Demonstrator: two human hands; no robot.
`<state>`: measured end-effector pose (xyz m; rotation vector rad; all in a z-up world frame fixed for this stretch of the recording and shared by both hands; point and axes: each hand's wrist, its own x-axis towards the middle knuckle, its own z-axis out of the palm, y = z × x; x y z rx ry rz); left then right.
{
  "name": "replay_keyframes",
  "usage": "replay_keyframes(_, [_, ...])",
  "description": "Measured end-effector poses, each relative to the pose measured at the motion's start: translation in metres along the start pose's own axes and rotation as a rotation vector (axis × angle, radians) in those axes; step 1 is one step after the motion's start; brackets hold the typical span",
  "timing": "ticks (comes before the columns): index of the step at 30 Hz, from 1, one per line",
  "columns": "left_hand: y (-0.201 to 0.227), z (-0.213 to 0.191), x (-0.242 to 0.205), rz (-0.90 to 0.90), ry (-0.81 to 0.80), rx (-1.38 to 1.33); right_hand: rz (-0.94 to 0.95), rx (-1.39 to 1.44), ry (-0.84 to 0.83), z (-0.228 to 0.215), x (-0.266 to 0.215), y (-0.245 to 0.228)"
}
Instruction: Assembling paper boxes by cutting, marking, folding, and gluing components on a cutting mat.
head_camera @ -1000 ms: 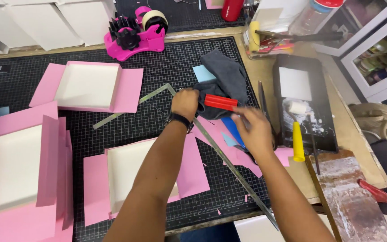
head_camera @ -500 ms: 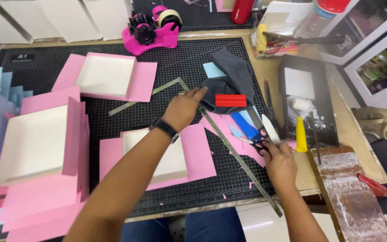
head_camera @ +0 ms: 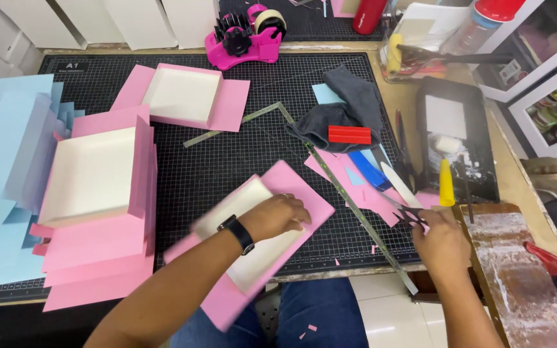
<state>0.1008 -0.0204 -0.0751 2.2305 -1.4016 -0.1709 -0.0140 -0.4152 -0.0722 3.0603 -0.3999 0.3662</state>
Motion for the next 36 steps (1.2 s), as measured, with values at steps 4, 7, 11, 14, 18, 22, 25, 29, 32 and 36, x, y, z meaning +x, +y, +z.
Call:
replay_keyframes(4, [0.006,0.005,-0.001,-0.051,0.156,-0.422,0.099,0.364,0.033,-0.051,-0.031,-0.010])
replay_keyframes(7, [0.031,-0.017,-0.006,-0.205,0.171,-0.649,0.216,0.704,-0.094,-0.042,-0.050,-0.013])
replay_keyframes(11, [0.047,-0.030,-0.008,-0.318,0.088,-0.837,0.089,0.873,-0.459,-0.025,-0.057,-0.035])
replay_keyframes(14, [0.033,-0.013,-0.005,-0.186,0.111,-0.691,0.000,0.787,-0.623,-0.049,-0.053,-0.069])
replay_keyframes(18, [0.031,-0.011,-0.004,-0.221,0.086,-0.631,-0.028,0.684,-0.715,-0.066,-0.036,-0.087])
replay_keyframes(22, [0.027,-0.013,-0.001,-0.212,0.052,-0.570,-0.114,0.748,-0.699,-0.034,-0.027,-0.080])
replay_keyframes(25, [0.028,-0.014,-0.002,-0.229,0.013,-0.551,-0.173,0.797,-0.654,-0.009,-0.021,-0.072])
replay_keyframes(29, [0.028,-0.015,-0.001,-0.243,0.007,-0.563,-0.202,0.818,-0.638,-0.005,-0.015,-0.072])
replay_keyframes(32, [0.028,-0.016,-0.001,-0.247,-0.008,-0.556,-0.212,0.848,-0.643,-0.011,-0.013,-0.074])
replay_keyframes(36, [0.029,-0.016,0.000,-0.257,-0.012,-0.548,-0.224,0.880,-0.678,-0.001,-0.009,-0.070])
